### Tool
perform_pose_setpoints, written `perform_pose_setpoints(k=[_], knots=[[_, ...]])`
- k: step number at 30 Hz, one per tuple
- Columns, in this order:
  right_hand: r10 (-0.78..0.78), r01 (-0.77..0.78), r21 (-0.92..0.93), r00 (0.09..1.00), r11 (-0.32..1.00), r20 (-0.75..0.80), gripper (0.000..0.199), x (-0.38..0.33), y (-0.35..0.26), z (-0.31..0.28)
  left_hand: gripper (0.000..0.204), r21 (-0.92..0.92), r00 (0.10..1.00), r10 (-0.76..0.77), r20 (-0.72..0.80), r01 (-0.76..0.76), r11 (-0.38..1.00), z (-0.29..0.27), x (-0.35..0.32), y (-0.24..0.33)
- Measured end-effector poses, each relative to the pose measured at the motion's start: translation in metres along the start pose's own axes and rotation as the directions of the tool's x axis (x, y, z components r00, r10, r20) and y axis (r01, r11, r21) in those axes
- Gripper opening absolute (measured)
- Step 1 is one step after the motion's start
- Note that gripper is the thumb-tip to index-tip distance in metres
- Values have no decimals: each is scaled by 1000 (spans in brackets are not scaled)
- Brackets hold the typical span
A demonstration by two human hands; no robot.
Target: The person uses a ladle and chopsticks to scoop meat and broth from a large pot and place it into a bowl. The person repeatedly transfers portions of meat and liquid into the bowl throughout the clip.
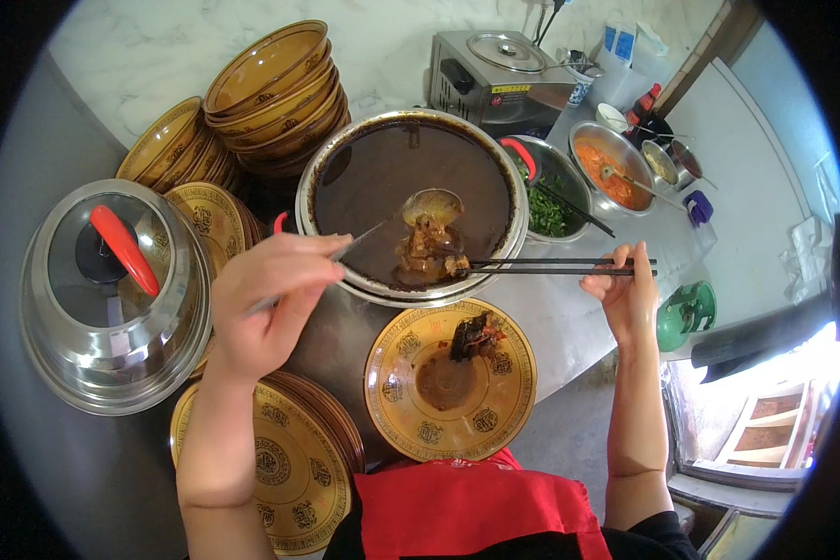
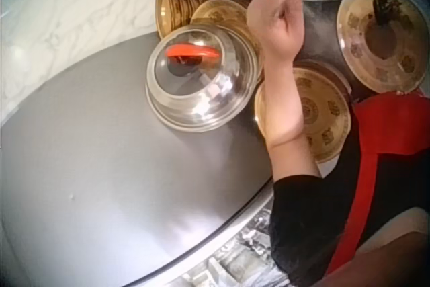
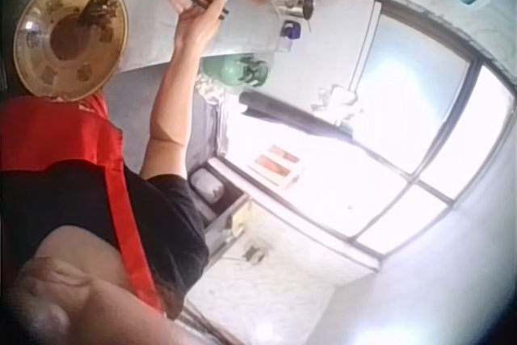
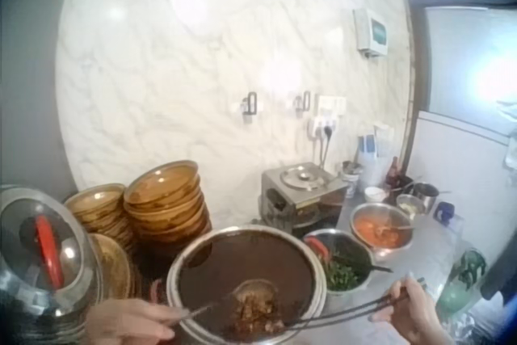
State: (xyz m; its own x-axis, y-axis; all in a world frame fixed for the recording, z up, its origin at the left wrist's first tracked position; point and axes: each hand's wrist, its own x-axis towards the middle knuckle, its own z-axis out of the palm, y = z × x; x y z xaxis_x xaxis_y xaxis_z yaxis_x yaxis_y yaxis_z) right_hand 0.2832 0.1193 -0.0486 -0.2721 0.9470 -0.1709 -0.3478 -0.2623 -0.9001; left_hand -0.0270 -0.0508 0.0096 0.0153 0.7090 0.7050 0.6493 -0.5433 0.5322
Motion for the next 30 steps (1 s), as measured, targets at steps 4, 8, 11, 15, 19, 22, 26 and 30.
perform_pose_setpoints(k=[4, 8, 11, 15, 19, 22, 26, 30], knots=[[62, -61, -20, 997, 998, 42, 36, 9, -2, 2, 11, 25, 991, 113, 70, -115, 993, -1, -1, 11], [104, -99, -38, 984, 994, 148, 35, 25, -4, 2, 14, -9, 981, 162, 105, -162, 987, -4, -9, 18], [143, -133, -60, 967, 989, 210, 36, 43, -5, -1, 12, 22, 978, 151, 147, -156, 988, -7, -17, 26], [194, -184, -64, 944, 981, 268, 36, 60, -6, -2, 13, 30, 976, 151, 160, -158, 987, -7, -29, 32], [233, -226, -60, 930, 972, 284, 35, 67, -7, -1, 16, 109, 967, 147, 208, -172, 979, -1, -35, 37], [256, -250, -57, 920, 966, 298, 35, 70, -7, 0, 18, 138, 961, 156, 228, -191, 972, 3, -38, 38], [269, -263, -59, 916, 963, 297, 34, 72, -8, 0, 18, 174, 953, 152, 262, -201, 964, 6, -40, 44], [283, -277, -61, 912, 959, 298, 34, 74, -7, -1, 16, 232, 929, 207, 307, -283, 931, 8, -41, 49]])
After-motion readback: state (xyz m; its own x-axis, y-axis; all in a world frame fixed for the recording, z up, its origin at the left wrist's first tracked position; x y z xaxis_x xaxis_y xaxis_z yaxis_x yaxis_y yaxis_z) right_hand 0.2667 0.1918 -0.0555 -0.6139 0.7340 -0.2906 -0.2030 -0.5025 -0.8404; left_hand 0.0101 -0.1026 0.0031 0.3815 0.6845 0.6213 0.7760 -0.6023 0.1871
